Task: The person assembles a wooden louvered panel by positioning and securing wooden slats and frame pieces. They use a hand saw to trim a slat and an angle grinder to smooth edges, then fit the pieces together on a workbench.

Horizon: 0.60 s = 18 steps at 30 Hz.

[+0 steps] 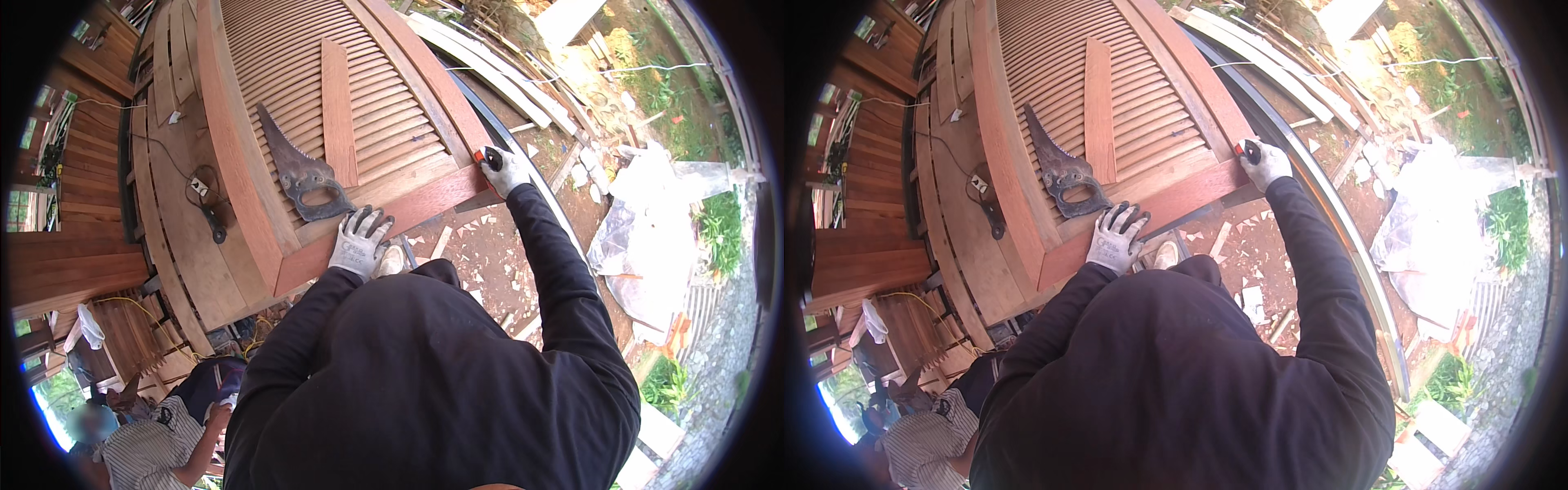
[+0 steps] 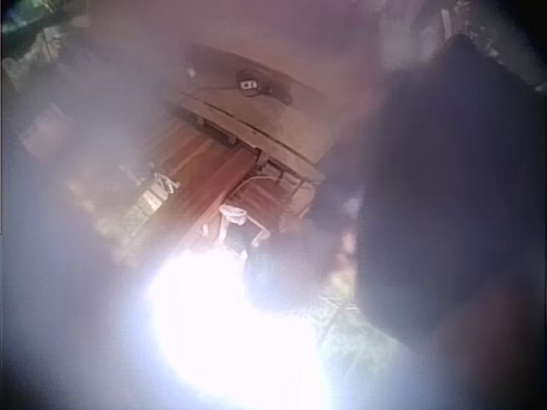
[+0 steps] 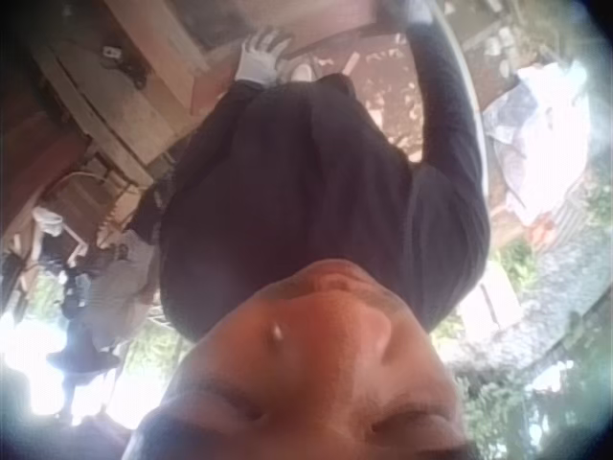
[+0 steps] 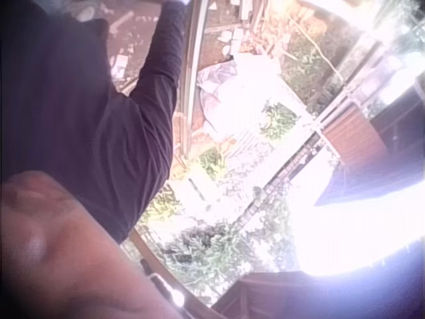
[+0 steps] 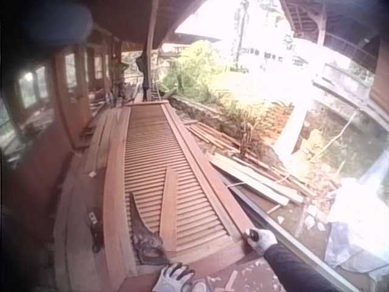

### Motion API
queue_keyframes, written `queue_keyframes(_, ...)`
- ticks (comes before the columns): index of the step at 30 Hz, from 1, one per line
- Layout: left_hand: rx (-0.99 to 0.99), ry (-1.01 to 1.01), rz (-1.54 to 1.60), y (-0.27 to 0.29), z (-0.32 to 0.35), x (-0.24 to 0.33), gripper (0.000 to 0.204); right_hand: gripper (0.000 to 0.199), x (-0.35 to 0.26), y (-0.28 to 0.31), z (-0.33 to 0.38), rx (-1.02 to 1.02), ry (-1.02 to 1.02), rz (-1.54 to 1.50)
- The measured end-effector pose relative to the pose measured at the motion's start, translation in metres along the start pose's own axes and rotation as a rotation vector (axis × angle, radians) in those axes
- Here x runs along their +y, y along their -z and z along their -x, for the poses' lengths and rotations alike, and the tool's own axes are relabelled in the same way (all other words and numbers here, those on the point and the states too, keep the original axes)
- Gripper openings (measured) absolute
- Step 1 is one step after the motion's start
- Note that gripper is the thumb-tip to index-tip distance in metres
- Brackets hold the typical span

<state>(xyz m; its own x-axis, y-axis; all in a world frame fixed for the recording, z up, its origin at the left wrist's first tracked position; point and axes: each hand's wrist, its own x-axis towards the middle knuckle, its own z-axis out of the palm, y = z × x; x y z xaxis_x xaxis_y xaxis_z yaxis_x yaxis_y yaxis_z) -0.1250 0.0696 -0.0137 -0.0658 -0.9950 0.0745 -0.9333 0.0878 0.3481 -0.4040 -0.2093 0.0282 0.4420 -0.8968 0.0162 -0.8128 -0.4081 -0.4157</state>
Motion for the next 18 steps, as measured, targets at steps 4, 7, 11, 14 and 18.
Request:
queue_keyframes(4,-0.005,0.006,-0.009,0.002,0.001,0.0,0.06,0.03,-0.005,0.001,-0.001,0.017,0.032,0.004)
queue_keyframes(7,0.01,0.007,0.0,0.003,0.0,0.001,0.061,0.028,-0.005,0.001,-0.003,0.0,0.04,0.035)
queue_keyframes(11,0.009,0.032,-0.017,0.007,0.0,0.005,0.061,0.026,-0.006,0.001,-0.005,0.004,0.053,0.045)
queue_keyframes(14,0.009,0.049,-0.021,0.006,0.0,0.005,0.061,0.025,-0.011,0.005,-0.005,-0.021,0.043,0.033)
queue_keyframes(18,0.004,0.063,-0.028,0.005,-0.001,0.007,0.062,0.025,-0.006,0.003,-0.006,-0.023,0.023,0.027)
